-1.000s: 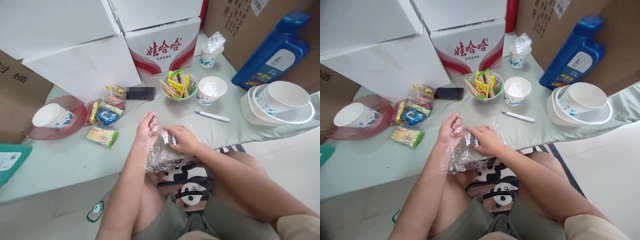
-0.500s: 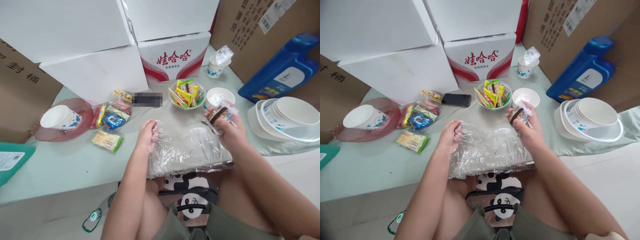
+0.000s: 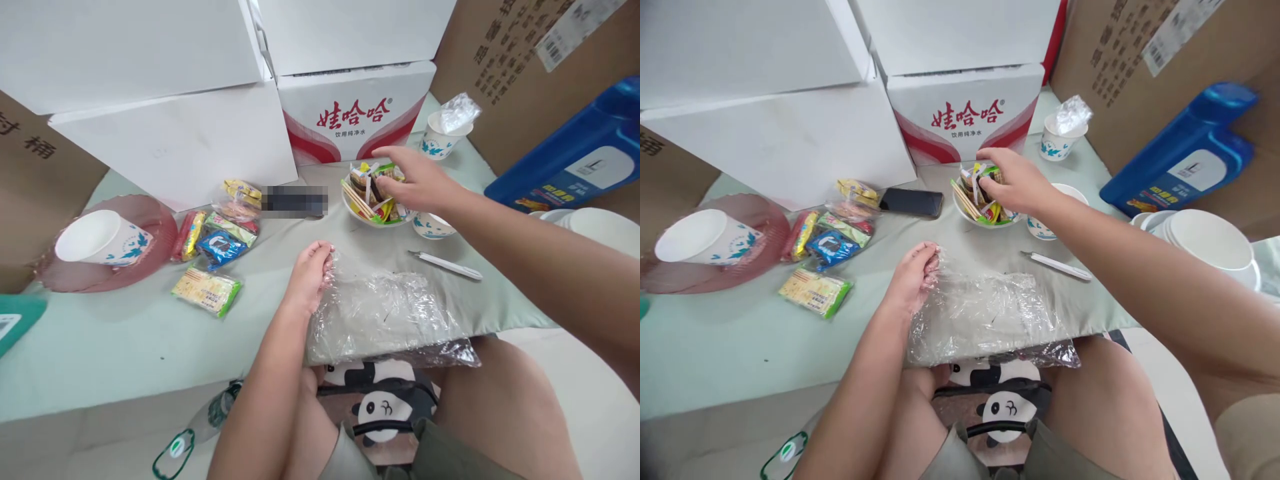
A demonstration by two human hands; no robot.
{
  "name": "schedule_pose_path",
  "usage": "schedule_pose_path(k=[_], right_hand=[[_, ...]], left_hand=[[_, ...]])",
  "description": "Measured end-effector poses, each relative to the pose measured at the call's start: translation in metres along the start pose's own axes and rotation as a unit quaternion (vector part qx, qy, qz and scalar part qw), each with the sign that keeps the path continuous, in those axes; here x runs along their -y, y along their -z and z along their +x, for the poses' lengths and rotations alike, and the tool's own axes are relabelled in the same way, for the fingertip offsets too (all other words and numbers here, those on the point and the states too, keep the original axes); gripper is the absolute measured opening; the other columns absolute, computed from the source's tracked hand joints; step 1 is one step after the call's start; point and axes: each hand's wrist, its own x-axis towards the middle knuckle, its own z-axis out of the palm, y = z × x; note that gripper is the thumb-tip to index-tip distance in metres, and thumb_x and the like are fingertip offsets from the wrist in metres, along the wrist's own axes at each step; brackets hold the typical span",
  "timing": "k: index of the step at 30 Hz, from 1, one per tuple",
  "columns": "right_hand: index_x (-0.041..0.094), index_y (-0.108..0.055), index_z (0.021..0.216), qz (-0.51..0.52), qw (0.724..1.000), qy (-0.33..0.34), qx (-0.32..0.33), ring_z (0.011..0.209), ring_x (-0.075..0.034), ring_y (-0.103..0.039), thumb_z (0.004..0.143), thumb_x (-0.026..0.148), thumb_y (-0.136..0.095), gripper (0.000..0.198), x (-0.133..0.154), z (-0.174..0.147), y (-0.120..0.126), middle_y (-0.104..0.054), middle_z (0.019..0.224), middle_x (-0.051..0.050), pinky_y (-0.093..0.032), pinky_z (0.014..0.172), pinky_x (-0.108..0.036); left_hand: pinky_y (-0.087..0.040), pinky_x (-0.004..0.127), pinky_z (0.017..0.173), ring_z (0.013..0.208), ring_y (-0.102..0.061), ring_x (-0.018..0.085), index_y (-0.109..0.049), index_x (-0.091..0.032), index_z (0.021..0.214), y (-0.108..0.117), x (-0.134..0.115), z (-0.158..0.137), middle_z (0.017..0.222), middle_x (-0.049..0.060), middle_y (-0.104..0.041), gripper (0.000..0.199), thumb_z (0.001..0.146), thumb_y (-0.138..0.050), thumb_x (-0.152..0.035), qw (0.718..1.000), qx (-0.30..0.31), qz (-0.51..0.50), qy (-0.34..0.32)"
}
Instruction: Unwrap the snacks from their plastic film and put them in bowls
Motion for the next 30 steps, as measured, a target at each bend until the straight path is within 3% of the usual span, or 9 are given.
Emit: schedule_pose_path(k=[4, 7, 10, 13, 15, 18, 21, 25, 30], right_hand=[[0.019, -0.055, 0.144, -0.037, 0.999, 0.02, 0.018, 0.149, -0.037, -0.041, 0.093, 0.034, -0.047, 0.055, 0.003, -0.007, -0.02, -0.048, 0.159, -0.015, -0.029, 0.119, -0.064], [0.023, -0.055, 0.143, -0.075, 0.997, 0.001, -0.023, 0.154, -0.041, -0.029, 0.091, 0.039, -0.053, 0.054, 0.018, -0.02, -0.011, -0.042, 0.163, -0.013, -0.015, 0.12, -0.072], [0.022, -0.054, 0.14, -0.023, 0.992, -0.02, -0.123, 0.148, -0.034, -0.041, 0.095, 0.039, -0.047, 0.048, 0.037, -0.059, 0.007, -0.049, 0.157, -0.016, -0.028, 0.121, -0.059], [0.025, -0.059, 0.126, 0.071, 0.985, -0.027, -0.155, 0.124, -0.031, -0.063, 0.097, 0.037, -0.045, 0.035, 0.047, -0.118, -0.003, -0.068, 0.131, -0.016, -0.047, 0.108, -0.053], [0.022, -0.059, 0.125, 0.097, 0.989, -0.004, -0.108, 0.123, -0.034, -0.064, 0.089, 0.04, -0.058, 0.039, 0.044, -0.151, -0.027, -0.068, 0.13, -0.016, -0.05, 0.104, -0.056], [0.02, -0.057, 0.133, 0.061, 0.998, -0.019, -0.021, 0.134, -0.038, -0.057, 0.083, 0.044, -0.066, 0.056, 0.033, -0.176, -0.063, -0.062, 0.142, -0.019, -0.043, 0.111, -0.062], [0.02, -0.065, 0.124, 0.031, 0.998, -0.052, 0.018, 0.126, -0.036, -0.062, 0.089, 0.038, -0.058, 0.041, 0.024, -0.176, -0.074, -0.069, 0.131, -0.016, -0.046, 0.108, -0.059], [0.023, -0.072, 0.098, 0.054, 0.993, -0.105, -0.031, 0.108, -0.03, -0.072, 0.096, 0.033, -0.047, 0.028, 0.021, -0.166, -0.062, -0.078, 0.11, -0.011, -0.053, 0.098, -0.051], [0.026, -0.074, 0.094, 0.157, 0.973, -0.116, -0.121, 0.102, -0.027, -0.075, 0.093, 0.027, -0.051, 0.023, 0.022, -0.167, -0.054, -0.08, 0.106, -0.005, -0.056, 0.096, -0.046]], left_hand=[[-0.015, 0.014, 0.034, 0.037, -0.024, 0.002, -0.055, -0.018, 0.073, 0.0, 0.001, -0.001, 0.052, -0.009, -0.037, 0.017, 0.08, -0.069, -0.025, 1.0, -0.002, 0.001, -0.002], [-0.014, 0.015, 0.035, 0.037, -0.023, 0.003, -0.055, -0.019, 0.074, 0.0, 0.002, -0.002, 0.052, -0.009, -0.036, 0.017, 0.08, -0.068, -0.026, 1.0, 0.01, 0.009, -0.001], [-0.012, 0.016, 0.036, 0.038, -0.023, 0.004, -0.055, -0.02, 0.077, 0.005, 0.003, -0.002, 0.053, -0.009, -0.036, 0.015, 0.081, -0.067, -0.029, 0.999, 0.029, 0.032, -0.029], [-0.017, 0.018, 0.04, 0.042, -0.027, 0.007, -0.057, -0.022, 0.083, 0.017, 0.004, 0.001, 0.054, -0.008, -0.039, 0.014, 0.085, -0.063, -0.034, 0.988, 0.051, 0.116, -0.091], [-0.023, 0.019, 0.045, 0.046, -0.033, 0.009, -0.06, -0.022, 0.087, 0.029, 0.006, 0.005, 0.056, -0.007, -0.042, 0.014, 0.088, -0.06, -0.037, 0.961, 0.045, 0.216, -0.166], [-0.029, 0.023, 0.054, 0.054, -0.041, 0.011, -0.063, -0.022, 0.091, 0.044, 0.008, 0.01, 0.062, -0.005, -0.047, 0.015, 0.092, -0.058, -0.036, 0.888, -0.017, 0.36, -0.285], [-0.031, 0.025, 0.059, 0.059, -0.046, 0.013, -0.064, -0.022, 0.092, 0.053, 0.008, 0.01, 0.066, -0.004, -0.052, 0.016, 0.094, -0.054, -0.035, 0.842, -0.052, 0.435, -0.315], [-0.033, 0.025, 0.059, 0.059, -0.049, 0.014, -0.063, -0.022, 0.094, 0.057, 0.008, 0.009, 0.067, -0.003, -0.056, 0.019, 0.096, -0.051, -0.036, 0.822, -0.064, 0.478, -0.304], [-0.038, 0.025, 0.062, 0.062, -0.055, 0.014, -0.062, -0.021, 0.099, 0.061, 0.009, 0.018, 0.07, -0.002, -0.062, 0.022, 0.1, -0.047, -0.038, 0.796, -0.076, 0.505, -0.326]])
